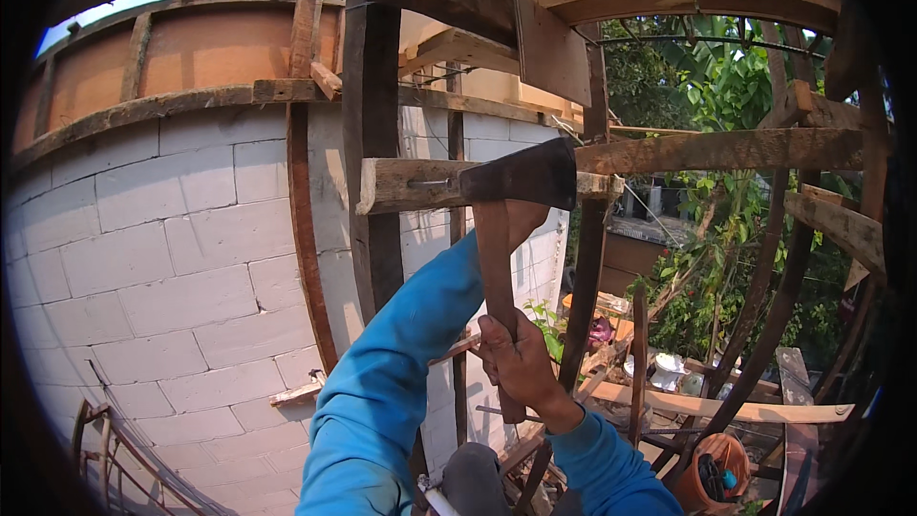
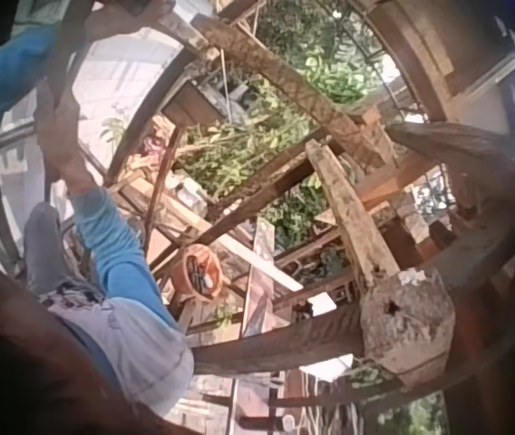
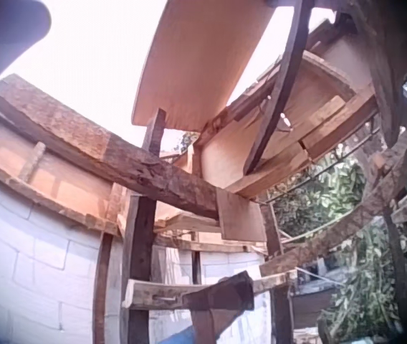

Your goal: The person handles a wooden pole, uses a tape measure and a pencil to mark a point on a wooden beam, and then uses the head of an axe to hammer a piece of wood into the structure.

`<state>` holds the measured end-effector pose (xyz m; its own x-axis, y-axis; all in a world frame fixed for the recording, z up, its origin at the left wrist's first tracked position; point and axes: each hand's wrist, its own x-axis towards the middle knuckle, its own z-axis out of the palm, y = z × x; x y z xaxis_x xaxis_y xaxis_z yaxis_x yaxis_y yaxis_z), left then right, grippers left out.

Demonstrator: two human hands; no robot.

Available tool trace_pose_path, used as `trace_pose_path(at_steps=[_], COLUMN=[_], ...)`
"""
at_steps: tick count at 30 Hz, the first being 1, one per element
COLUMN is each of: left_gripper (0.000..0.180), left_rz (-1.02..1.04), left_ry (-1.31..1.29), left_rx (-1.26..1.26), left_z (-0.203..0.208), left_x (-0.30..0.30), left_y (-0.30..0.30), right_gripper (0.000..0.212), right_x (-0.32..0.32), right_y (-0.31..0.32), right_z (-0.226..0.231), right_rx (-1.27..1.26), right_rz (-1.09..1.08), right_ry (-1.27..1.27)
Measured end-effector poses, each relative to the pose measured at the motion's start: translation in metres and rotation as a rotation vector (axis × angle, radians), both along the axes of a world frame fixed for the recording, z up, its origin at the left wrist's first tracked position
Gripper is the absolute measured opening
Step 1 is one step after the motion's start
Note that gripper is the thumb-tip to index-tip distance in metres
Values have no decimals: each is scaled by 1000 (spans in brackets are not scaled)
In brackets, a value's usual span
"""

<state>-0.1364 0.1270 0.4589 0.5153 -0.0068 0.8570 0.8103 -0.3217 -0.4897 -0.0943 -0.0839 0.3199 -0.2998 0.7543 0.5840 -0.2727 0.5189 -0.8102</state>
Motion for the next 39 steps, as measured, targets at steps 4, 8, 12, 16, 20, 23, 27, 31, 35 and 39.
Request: trace_pose_path(at_steps=[4,8,12,16,20,23,27,31,35,39], left_gripper=[17,13,16,19,22,22,20,18,29,35], left_rz=[350,210,44,356,321,334,295,276,314,327], left_ry=[108,76,14,135,140,151,145,130,105,69], left_rx=[-82,31,72,-195,-200,-182,-167,-154,-149,-141], left_z=[23,22,11,18,22,19,18,20,24,34], left_x=[22,23,-3,17,15,13,17,13,16,17], left_y=[-56,-42,-13,-60,-60,-66,-68,-66,-65,-62], right_gripper=[22,22,30,28,30,31,31,30,30,31], right_x=[35,-3,12,55,76,80,88,97,116,133], right_y=[-14,-8,-10,-7,2,5,6,4,4,10], right_z=[1,-2,-3,-39,-79,-106,-139,-158,-172,-174], right_rx=[298,226,-70,-47,-189,-284,-382,-413,-452,-425], right_rz=[-217,-99,2,-104,-208,-219,-228,-282,-350,-450], right_ry=[734,418,-6,238,305,304,275,249,284,310])
